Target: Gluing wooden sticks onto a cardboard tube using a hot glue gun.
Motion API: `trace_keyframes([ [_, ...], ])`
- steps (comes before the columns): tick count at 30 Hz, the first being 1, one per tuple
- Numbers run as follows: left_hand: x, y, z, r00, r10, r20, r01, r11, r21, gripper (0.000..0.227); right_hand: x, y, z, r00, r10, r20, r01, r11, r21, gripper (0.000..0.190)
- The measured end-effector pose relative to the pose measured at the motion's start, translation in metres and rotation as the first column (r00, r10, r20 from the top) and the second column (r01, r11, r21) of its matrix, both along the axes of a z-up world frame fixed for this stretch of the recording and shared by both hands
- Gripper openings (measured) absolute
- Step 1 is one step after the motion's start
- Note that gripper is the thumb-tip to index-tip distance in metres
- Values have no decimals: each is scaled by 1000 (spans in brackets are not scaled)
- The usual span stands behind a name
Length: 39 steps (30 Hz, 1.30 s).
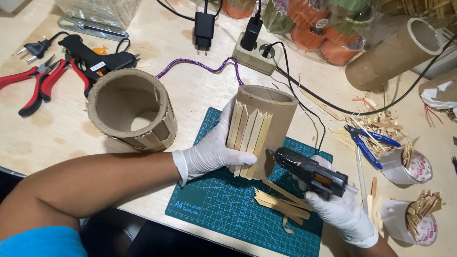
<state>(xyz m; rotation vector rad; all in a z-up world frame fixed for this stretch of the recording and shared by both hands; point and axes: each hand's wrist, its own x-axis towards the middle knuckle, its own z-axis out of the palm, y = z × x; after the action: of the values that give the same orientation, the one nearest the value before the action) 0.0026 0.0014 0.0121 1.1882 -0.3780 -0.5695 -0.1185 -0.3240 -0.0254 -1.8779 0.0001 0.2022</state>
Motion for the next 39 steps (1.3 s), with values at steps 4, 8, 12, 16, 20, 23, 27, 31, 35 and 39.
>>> trace_keyframes([
  [4,1,0,-3,1000,-5,29,5,1000,-17,130,-1,2,1,989,-109,-96,108,994,-16,89],
  [8,1,0,-3,1000,-6,30,6,1000,4,131,-2,-5,-6,998,-26,-53,23,997,-72,88],
  [12,1,1,-3,999,-6,32,5,1000,15,131,-1,2,2,995,-67,-68,71,996,59,85],
  [16,2,0,-6,999,-4,51,3,1000,14,130,0,3,4,999,-10,-47,11,1000,12,75],
  [20,2,0,-8,998,-4,62,3,1000,12,130,-1,5,4,995,-63,-83,67,997,48,81],
  [23,1,0,-2,999,4,33,-5,1000,15,130,2,4,2,999,-17,-44,21,994,107,78],
  [27,1,0,-7,998,-1,61,2,1000,-6,130,0,-3,-4,999,-31,-28,32,999,21,86],
  [31,1,0,-7,996,9,86,-10,1000,17,130,1,-3,-4,999,-23,-39,27,995,92,82],
  [35,1,1,-5,999,-3,52,3,1000,8,128,2,-5,-5,1000,25,6,-26,998,49,81],
  [39,1,1,-5,999,-2,53,1,1000,19,129,-1,-9,-12,996,-49,-77,58,991,120,84],
])
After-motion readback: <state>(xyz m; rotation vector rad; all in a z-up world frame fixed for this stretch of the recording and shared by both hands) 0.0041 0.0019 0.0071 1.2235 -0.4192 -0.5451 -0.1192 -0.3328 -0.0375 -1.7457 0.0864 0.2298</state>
